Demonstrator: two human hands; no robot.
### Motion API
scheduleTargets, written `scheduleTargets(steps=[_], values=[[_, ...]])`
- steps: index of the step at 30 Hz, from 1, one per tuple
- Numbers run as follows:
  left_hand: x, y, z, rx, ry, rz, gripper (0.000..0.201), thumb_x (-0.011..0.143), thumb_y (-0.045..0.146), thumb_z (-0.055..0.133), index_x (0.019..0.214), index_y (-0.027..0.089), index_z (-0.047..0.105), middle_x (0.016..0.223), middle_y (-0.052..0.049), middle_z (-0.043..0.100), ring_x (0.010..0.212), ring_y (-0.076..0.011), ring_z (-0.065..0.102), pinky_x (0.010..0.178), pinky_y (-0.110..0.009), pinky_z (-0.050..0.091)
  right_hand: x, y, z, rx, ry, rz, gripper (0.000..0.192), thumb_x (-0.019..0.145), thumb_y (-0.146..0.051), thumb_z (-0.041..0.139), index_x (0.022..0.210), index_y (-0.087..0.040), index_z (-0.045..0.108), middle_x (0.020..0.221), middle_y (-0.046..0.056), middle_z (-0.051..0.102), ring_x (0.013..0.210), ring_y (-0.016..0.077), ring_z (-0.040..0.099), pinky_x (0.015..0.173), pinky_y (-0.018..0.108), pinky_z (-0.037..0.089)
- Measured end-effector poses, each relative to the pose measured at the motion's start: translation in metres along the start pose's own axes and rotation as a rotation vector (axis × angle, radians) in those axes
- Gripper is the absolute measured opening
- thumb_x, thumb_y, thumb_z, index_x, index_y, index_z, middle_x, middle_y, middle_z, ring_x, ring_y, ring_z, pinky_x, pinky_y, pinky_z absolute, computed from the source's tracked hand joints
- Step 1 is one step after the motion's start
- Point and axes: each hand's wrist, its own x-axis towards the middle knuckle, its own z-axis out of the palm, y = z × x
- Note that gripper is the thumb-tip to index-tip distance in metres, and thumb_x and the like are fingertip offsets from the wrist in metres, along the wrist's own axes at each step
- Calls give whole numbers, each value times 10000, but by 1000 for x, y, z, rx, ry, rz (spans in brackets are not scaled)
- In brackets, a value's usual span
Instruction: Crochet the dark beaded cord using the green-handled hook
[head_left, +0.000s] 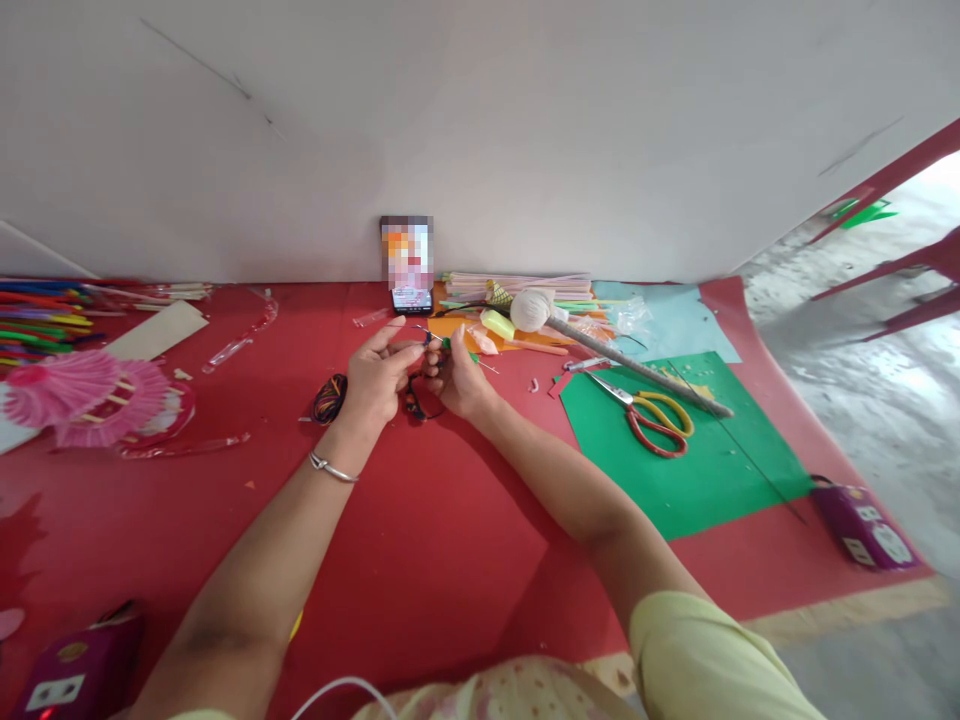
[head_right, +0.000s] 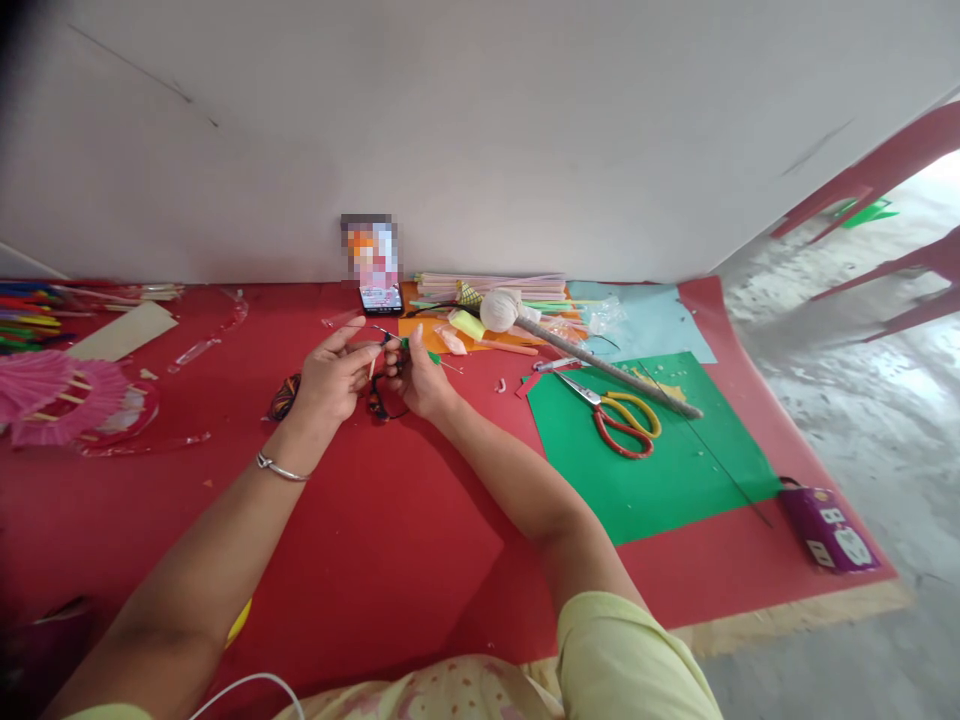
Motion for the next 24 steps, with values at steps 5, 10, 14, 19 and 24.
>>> scheduleTargets(steps=[5, 10, 14, 19, 24], values=[[-1, 12, -7, -39, -194, -194, 610, 569, 174, 978, 1154, 180, 808, 645, 56, 670, 401, 3, 265, 431, -194, 140, 4, -15, -10, -37, -101, 134, 631, 994, -747, 692, 683, -208, 586, 577, -30, 518, 536, 112, 475, 459, 192, 312], [-2, 18, -13, 75, -253, -204, 550, 551, 179, 997, 1079, 165, 844, 645, 24, 682, 398, 2, 254, 433, -211, 120, 9, -30, -24, -192, -183, 143, 591, 1104, -509, 593, 601, -199, 601, 542, -3, 548, 527, 131, 500, 467, 211, 334], [-1, 18, -17, 165, -201, -114, 595, 559, 242, 1024, 1127, 167, 864, 747, -7, 726, 441, -20, 365, 434, -214, 169, 12, -36, -31, -342, -205, 111, 529, 1058, -502, 655, 625, -198, 643, 571, 8, 614, 543, 146, 550, 476, 228, 364], [0, 18, -21, 263, -182, -32, 643, 572, 300, 1022, 1182, 165, 869, 800, -35, 751, 518, -63, 487, 444, -214, 236, 13, -39, -34, -473, -236, 64, 477, 960, -577, 757, 685, -191, 702, 629, 13, 678, 554, 142, 568, 502, 242, 424], [1, 17, -22, 281, -169, -10, 636, 575, 298, 1003, 1181, 157, 869, 787, -33, 743, 524, -70, 492, 442, -221, 238, 13, -38, -34, -504, -255, 41, 478, 930, -603, 779, 690, -193, 723, 633, 17, 683, 552, 147, 564, 505, 253, 439]])
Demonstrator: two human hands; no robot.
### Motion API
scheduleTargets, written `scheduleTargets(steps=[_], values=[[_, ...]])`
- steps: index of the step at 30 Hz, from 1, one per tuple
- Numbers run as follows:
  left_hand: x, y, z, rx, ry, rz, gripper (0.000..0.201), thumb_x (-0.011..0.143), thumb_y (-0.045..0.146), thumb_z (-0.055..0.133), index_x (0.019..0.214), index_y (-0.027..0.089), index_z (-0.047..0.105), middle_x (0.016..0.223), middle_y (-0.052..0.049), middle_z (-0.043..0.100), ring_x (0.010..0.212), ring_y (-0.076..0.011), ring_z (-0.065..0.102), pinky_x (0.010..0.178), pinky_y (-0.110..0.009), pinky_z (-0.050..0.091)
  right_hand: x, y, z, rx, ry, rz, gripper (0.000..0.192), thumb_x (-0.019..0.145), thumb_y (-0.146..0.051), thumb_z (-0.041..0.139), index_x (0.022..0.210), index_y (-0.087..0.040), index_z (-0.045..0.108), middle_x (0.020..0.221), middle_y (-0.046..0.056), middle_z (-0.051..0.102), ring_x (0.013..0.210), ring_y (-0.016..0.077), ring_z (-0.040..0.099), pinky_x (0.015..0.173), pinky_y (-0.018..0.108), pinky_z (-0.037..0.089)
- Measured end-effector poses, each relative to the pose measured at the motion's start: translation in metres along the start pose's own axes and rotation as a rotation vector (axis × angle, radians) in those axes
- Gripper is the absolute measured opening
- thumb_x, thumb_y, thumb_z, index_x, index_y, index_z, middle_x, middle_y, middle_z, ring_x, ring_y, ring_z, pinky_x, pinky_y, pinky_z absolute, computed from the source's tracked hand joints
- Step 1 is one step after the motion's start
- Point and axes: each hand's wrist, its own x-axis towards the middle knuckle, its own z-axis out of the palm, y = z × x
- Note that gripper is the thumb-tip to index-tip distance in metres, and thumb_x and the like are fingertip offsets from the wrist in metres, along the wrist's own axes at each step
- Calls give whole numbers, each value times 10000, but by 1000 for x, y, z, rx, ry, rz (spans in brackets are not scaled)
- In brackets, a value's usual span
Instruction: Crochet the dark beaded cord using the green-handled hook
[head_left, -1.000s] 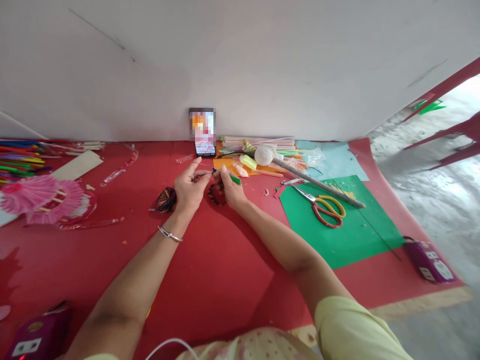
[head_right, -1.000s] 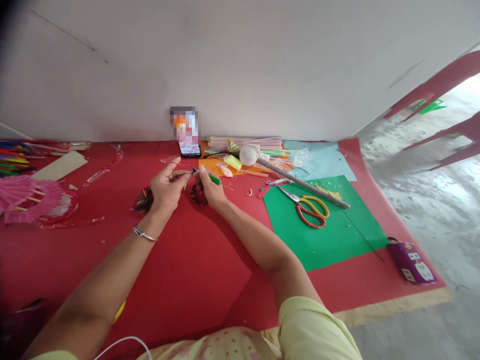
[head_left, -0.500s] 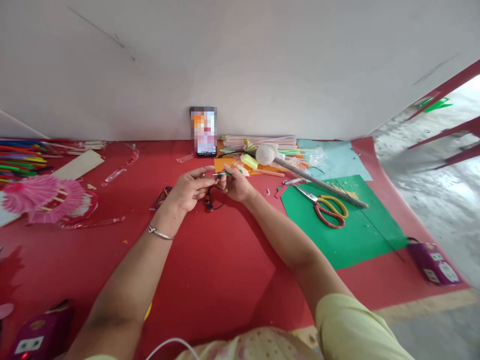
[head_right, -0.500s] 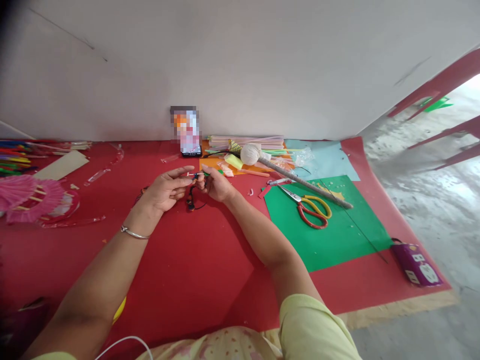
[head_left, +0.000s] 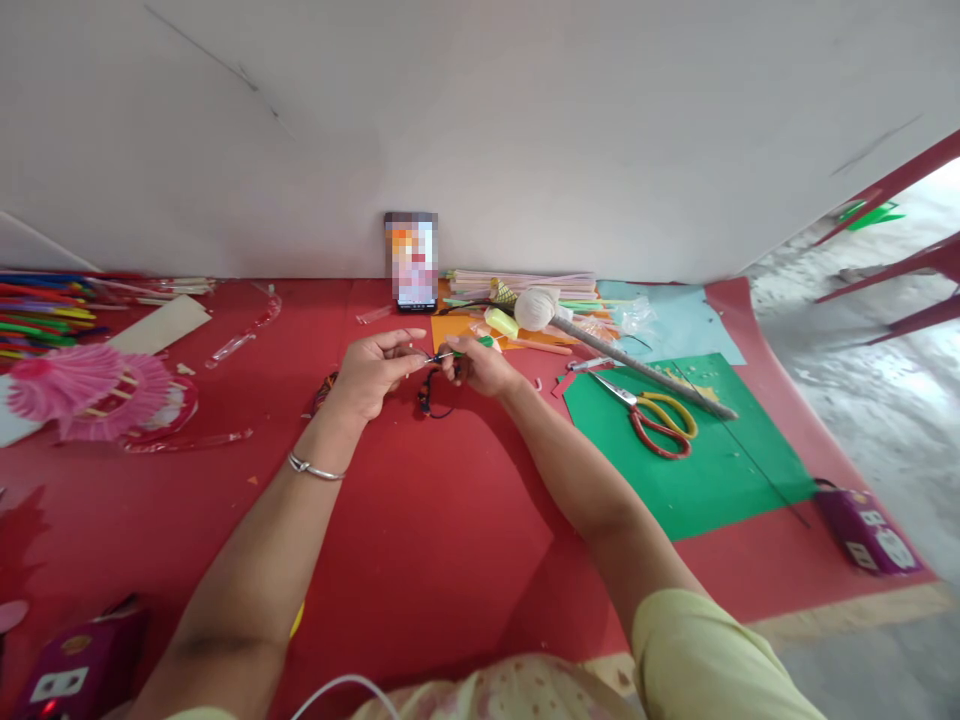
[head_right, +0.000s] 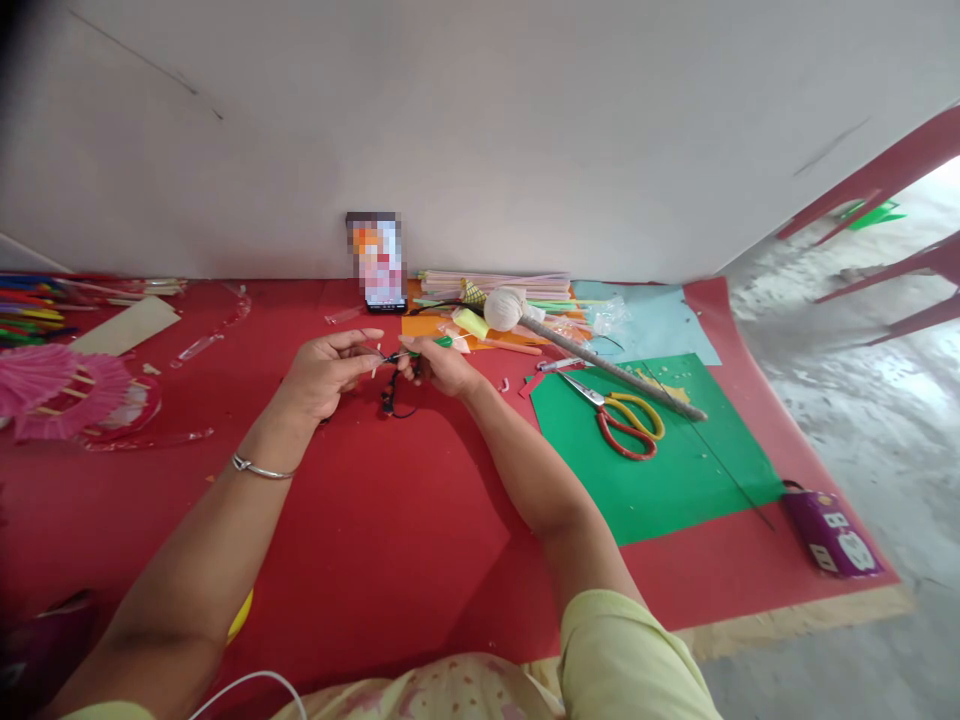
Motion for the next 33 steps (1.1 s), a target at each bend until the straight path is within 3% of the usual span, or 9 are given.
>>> scheduleTargets(steps=[21, 33], values=[[0, 0, 0, 24, 14, 5, 670, 592, 310, 988, 1229, 154, 856, 803, -37, 757, 520, -66, 456, 471, -241, 245, -1, 0, 1, -41, -17, -29, 498, 888, -643, 793, 689, -190, 733, 652, 19, 686, 561, 148, 564, 545, 277, 451], [-1, 2, 2, 16, 22, 13, 638, 588, 301, 984, 1196, 157, 859, 772, -35, 748, 517, -72, 468, 463, -237, 233, -3, -5, 4, -31, 32, 1, 526, 952, -619, 780, 669, -179, 729, 649, 27, 692, 559, 135, 580, 551, 261, 465]])
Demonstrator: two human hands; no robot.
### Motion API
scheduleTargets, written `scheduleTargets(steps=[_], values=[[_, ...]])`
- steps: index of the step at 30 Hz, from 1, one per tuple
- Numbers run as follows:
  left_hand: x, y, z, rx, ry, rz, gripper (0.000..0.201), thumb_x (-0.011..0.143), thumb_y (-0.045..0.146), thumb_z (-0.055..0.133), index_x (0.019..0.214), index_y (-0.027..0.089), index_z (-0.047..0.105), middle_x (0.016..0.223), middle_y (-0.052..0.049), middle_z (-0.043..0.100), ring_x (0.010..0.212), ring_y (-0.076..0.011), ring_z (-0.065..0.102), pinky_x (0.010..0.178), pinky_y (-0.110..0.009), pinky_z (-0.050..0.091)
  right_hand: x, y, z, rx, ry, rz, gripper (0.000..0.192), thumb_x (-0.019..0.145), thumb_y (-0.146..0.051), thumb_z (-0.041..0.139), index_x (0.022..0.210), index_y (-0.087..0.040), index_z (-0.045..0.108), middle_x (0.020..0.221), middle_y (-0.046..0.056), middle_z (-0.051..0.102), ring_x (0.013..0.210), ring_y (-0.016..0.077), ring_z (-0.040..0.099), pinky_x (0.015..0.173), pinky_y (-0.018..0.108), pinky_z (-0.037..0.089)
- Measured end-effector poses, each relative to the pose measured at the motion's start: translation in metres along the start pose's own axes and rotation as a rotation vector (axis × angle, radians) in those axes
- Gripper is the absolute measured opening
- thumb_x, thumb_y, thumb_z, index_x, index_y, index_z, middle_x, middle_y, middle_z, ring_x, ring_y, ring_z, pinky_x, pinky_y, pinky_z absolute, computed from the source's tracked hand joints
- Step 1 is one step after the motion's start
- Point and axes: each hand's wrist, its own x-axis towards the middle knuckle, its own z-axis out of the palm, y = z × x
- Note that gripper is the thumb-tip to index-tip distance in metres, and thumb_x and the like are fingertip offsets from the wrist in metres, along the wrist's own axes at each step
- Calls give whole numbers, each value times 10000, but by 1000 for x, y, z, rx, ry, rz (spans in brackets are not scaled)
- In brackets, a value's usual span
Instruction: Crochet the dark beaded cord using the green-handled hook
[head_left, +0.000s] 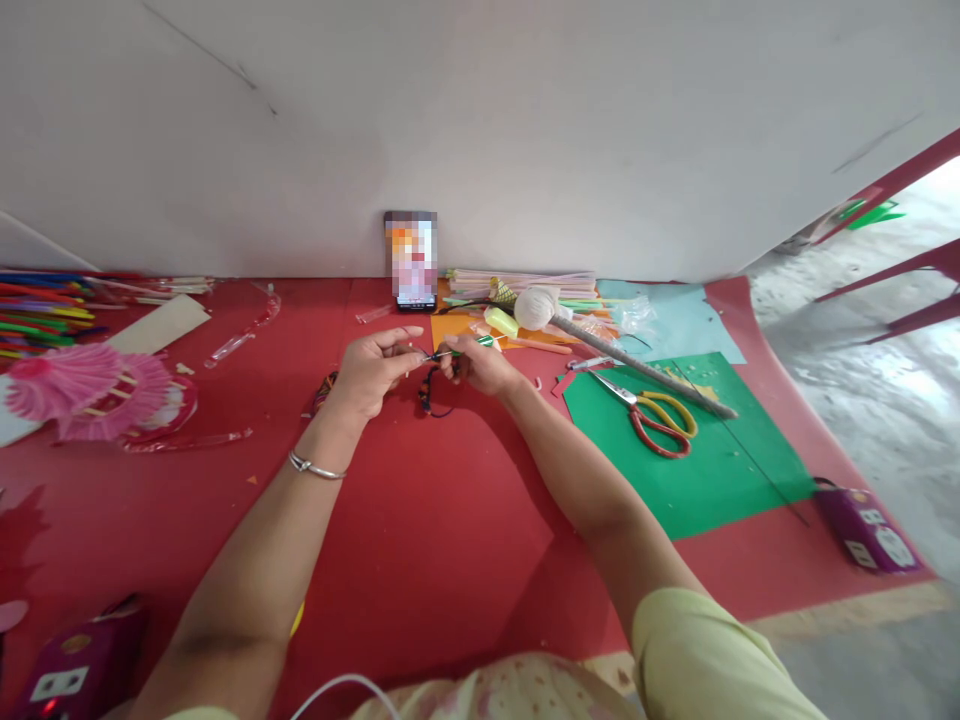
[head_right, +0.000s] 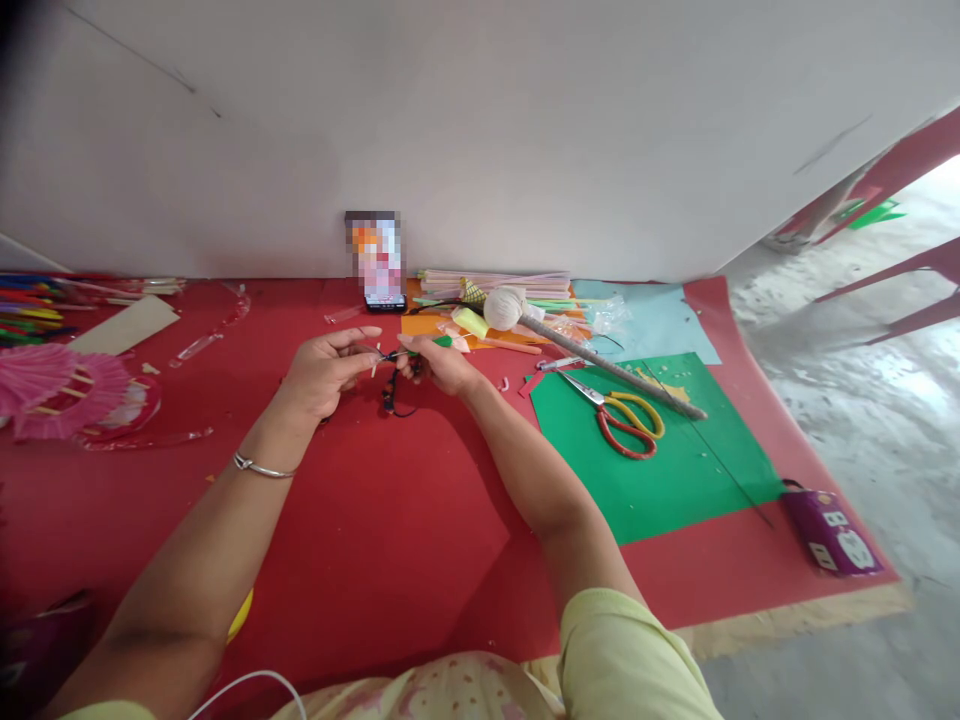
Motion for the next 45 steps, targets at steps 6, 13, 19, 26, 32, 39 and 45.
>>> scheduleTargets(steps=[6, 13, 19, 26, 32, 39, 45], values=[[-1, -1, 12, -43, 110, 19, 756, 576, 305, 958, 1303, 149, 820, 805, -39, 772, 515, -64, 419, 464, -238, 265, -1, -1, 15, 122, 93, -24, 568, 937, -699, 788, 713, -181, 723, 638, 8, 667, 567, 118, 578, 506, 230, 418], [6, -20, 15, 165, 248, 294, 700, 762, 339, 873, 1435, 170, 778, 909, -64, 828, 675, -121, 556, 611, -246, 451, 2, 6, 28, 132, 299, -100, 588, 873, -750, 825, 760, -179, 739, 654, 4, 672, 572, 103, 585, 498, 214, 389], [4, -21, 10, 293, 245, 331, 676, 809, 344, 841, 1467, 201, 768, 933, -54, 835, 603, -99, 441, 567, -242, 407, 2, 8, 25, 87, 306, -142, 547, 878, -717, 836, 782, -186, 745, 677, 13, 687, 594, 109, 594, 518, 222, 401], [5, -15, 19, -7, 231, 176, 796, 677, 329, 903, 1443, 172, 754, 923, -72, 830, 677, -137, 609, 608, -257, 475, 6, 13, 30, 212, 288, -110, 630, 865, -815, 783, 818, -189, 731, 706, 7, 673, 589, 105, 577, 489, 221, 383], [6, -25, 22, 68, 281, 288, 715, 742, 342, 881, 1435, 210, 767, 936, -51, 833, 726, -147, 654, 642, -257, 505, 7, 19, 37, 315, 313, -93, 619, 884, -823, 757, 881, -204, 735, 765, 7, 693, 616, 108, 577, 486, 222, 375], [4, -16, 23, -168, 194, 22, 979, 631, 317, 936, 1562, 187, 666, 786, 21, 765, 459, -41, 324, 447, -241, 265, 3, 9, 38, 469, 212, 11, 597, 925, -795, 744, 832, -209, 678, 680, -19, 640, 569, 103, 547, 461, 207, 344], [5, -21, 22, 13, 268, 257, 779, 707, 328, 915, 1459, 207, 751, 928, -53, 832, 682, -127, 609, 613, -247, 472, 6, 12, 36, 451, 223, 8, 626, 909, -825, 736, 832, -207, 673, 686, -21, 639, 566, 96, 543, 467, 204, 350]])
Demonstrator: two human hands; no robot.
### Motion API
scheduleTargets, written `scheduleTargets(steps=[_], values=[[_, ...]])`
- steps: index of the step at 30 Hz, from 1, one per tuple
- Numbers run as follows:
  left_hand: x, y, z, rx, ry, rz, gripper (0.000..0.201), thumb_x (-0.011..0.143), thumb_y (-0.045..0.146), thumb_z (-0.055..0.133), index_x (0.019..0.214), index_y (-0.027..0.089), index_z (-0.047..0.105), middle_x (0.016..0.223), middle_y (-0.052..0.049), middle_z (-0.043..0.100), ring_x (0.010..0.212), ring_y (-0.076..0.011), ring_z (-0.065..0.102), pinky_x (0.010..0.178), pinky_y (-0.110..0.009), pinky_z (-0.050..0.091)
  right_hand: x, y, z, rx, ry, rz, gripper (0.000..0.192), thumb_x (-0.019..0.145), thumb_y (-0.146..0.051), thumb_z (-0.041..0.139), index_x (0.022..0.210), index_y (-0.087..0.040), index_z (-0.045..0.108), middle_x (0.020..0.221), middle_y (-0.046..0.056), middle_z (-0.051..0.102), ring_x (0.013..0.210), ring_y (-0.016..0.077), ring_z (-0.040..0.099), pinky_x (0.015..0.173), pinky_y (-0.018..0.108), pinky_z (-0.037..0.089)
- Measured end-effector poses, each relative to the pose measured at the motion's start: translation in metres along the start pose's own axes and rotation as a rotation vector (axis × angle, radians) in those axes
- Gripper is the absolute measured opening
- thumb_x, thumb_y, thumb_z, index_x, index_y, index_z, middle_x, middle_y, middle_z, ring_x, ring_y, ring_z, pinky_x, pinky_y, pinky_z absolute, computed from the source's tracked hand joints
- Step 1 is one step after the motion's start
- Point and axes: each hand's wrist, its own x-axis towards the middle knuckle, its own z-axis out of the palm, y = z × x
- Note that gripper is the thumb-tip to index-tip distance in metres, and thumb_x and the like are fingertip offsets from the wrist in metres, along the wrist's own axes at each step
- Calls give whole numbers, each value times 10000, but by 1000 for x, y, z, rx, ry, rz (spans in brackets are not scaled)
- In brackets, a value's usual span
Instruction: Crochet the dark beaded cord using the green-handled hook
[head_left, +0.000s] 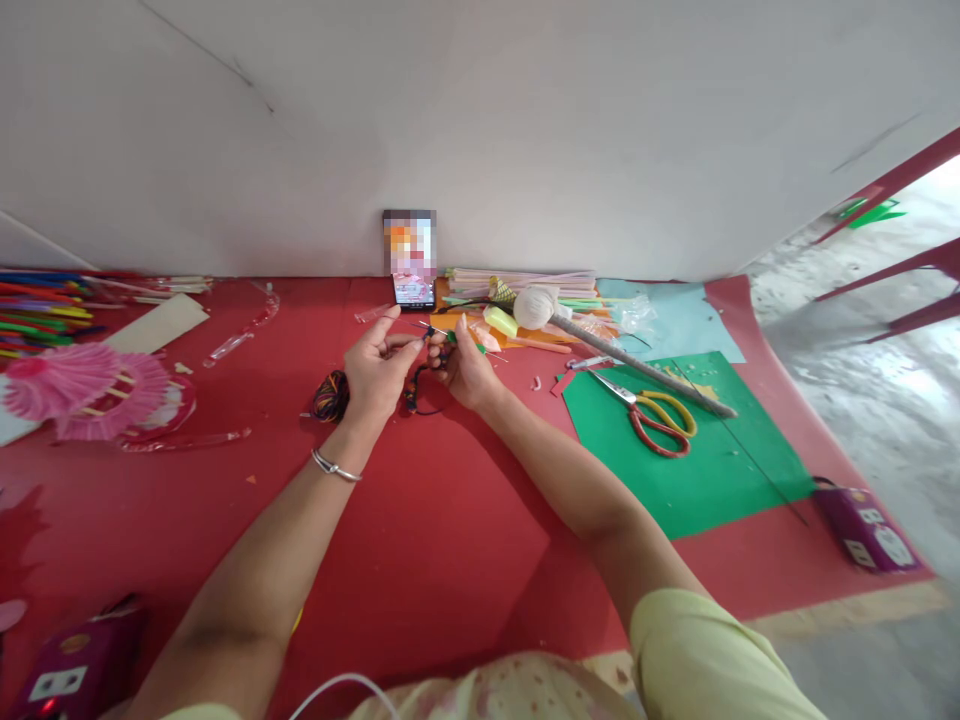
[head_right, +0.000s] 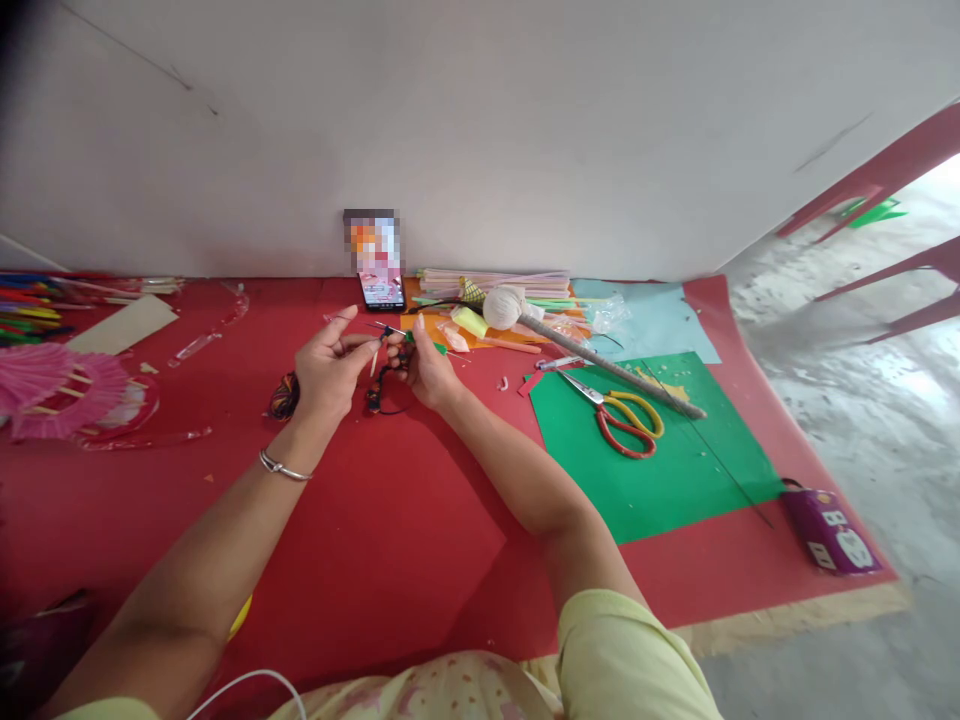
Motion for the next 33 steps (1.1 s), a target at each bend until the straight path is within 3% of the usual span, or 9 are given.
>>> scheduleTargets(steps=[3, 8, 28, 33], values=[[0, 1, 0, 19, -15, -7, 761, 720, 328, 902, 1457, 210, 752, 937, -59, 830, 690, -134, 615, 618, -253, 480, 0, 0, -2, -10, -14, -10, 636, 899, -842, 735, 832, -212, 674, 680, -19, 636, 564, 99, 542, 469, 208, 350], [-1, 10, 0, -67, -31, -152, 886, 656, 285, 916, 1513, 189, 710, 828, -15, 787, 538, -80, 439, 510, -247, 376, -1, 0, -3, -36, -36, -17, 649, 888, -851, 738, 816, -210, 673, 659, -21, 616, 560, 101, 528, 467, 208, 338], [0, 9, 2, -95, 3, -120, 885, 610, 271, 901, 1471, 143, 737, 819, -32, 797, 561, -86, 492, 511, -235, 360, -3, -2, -5, -93, -19, -33, 636, 888, -820, 766, 784, -196, 699, 628, -21, 596, 569, 103, 527, 495, 221, 351], [2, 3, 1, -35, 5, -38, 813, 655, 280, 891, 1446, 152, 754, 837, -45, 807, 628, -112, 565, 572, -241, 418, 1, 1, -8, -109, -18, -61, 646, 839, -838, 796, 795, -199, 710, 646, -23, 605, 574, 102, 528, 493, 217, 356]])
